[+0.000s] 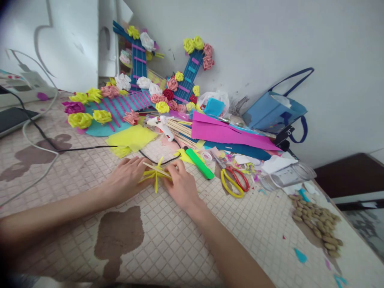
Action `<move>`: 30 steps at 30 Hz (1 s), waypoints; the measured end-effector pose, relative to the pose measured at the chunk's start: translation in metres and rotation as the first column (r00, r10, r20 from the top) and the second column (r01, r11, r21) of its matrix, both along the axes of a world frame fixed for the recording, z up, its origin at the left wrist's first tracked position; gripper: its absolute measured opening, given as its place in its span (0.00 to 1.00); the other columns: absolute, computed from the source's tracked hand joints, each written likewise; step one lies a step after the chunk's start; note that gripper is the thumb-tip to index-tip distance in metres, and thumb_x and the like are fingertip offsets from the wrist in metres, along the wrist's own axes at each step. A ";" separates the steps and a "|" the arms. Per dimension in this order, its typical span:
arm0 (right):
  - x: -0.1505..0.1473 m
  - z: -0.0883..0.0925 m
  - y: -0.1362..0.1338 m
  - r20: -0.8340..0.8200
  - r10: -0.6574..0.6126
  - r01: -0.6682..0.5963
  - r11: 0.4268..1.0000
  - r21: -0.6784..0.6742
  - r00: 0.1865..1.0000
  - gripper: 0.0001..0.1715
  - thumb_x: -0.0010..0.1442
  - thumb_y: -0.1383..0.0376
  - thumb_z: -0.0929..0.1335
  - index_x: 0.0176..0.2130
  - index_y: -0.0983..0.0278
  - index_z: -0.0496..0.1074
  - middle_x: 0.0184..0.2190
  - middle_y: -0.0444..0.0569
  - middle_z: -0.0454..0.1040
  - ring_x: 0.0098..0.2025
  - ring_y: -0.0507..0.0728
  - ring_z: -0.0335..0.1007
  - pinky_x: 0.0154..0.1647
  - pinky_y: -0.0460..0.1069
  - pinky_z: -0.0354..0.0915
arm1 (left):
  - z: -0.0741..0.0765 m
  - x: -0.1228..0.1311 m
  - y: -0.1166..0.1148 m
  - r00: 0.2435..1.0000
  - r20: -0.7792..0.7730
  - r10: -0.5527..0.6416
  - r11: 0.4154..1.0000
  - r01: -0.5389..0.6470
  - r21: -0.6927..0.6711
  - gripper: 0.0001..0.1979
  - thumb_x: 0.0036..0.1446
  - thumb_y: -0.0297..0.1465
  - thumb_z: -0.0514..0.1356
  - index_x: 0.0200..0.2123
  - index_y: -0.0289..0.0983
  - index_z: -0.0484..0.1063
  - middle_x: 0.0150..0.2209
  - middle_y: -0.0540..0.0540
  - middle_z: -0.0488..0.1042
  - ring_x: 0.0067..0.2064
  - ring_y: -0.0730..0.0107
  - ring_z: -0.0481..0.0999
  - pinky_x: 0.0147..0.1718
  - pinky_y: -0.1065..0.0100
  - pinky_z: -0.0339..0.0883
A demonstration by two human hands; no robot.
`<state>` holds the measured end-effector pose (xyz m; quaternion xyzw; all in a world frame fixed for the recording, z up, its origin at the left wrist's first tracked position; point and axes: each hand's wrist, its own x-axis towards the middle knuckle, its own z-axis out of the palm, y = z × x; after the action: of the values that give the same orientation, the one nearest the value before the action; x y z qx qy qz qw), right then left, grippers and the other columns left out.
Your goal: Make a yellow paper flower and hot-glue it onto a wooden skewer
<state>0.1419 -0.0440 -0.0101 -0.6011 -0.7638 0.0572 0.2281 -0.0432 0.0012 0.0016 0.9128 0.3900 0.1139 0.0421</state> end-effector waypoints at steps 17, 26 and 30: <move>0.011 -0.004 -0.004 -0.030 0.153 -0.151 0.987 0.054 0.988 0.10 0.64 0.60 0.61 0.42 0.62 0.65 0.39 0.49 0.70 0.40 0.56 0.69 0.36 0.49 0.65 | -0.004 -0.004 0.007 0.982 0.182 -0.046 0.985 0.075 -0.156 0.09 0.58 0.27 0.54 0.27 0.35 0.69 0.30 0.47 0.70 0.31 0.70 0.71 0.30 0.70 0.62; 0.026 -0.011 -0.022 0.086 0.326 -0.335 0.933 0.132 0.942 0.13 0.65 0.63 0.59 0.40 0.62 0.70 0.35 0.50 0.72 0.33 0.53 0.69 0.32 0.46 0.66 | -0.011 -0.008 0.005 0.963 0.265 -0.058 0.975 0.112 -0.192 0.06 0.59 0.29 0.55 0.30 0.35 0.68 0.31 0.48 0.71 0.31 0.70 0.69 0.31 0.70 0.61; 0.025 -0.010 -0.022 0.081 0.332 -0.340 0.934 0.107 0.940 0.14 0.65 0.61 0.59 0.44 0.63 0.70 0.37 0.51 0.74 0.37 0.55 0.71 0.37 0.49 0.68 | -0.012 -0.010 0.004 0.953 0.297 -0.059 0.968 0.128 -0.218 0.04 0.58 0.30 0.57 0.32 0.35 0.68 0.31 0.48 0.70 0.32 0.71 0.69 0.30 0.71 0.61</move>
<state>0.1674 -0.0661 -0.0204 -0.4484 -0.8641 0.0310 0.2268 -0.0536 0.0047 -0.0101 0.8927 0.3463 0.1964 0.2112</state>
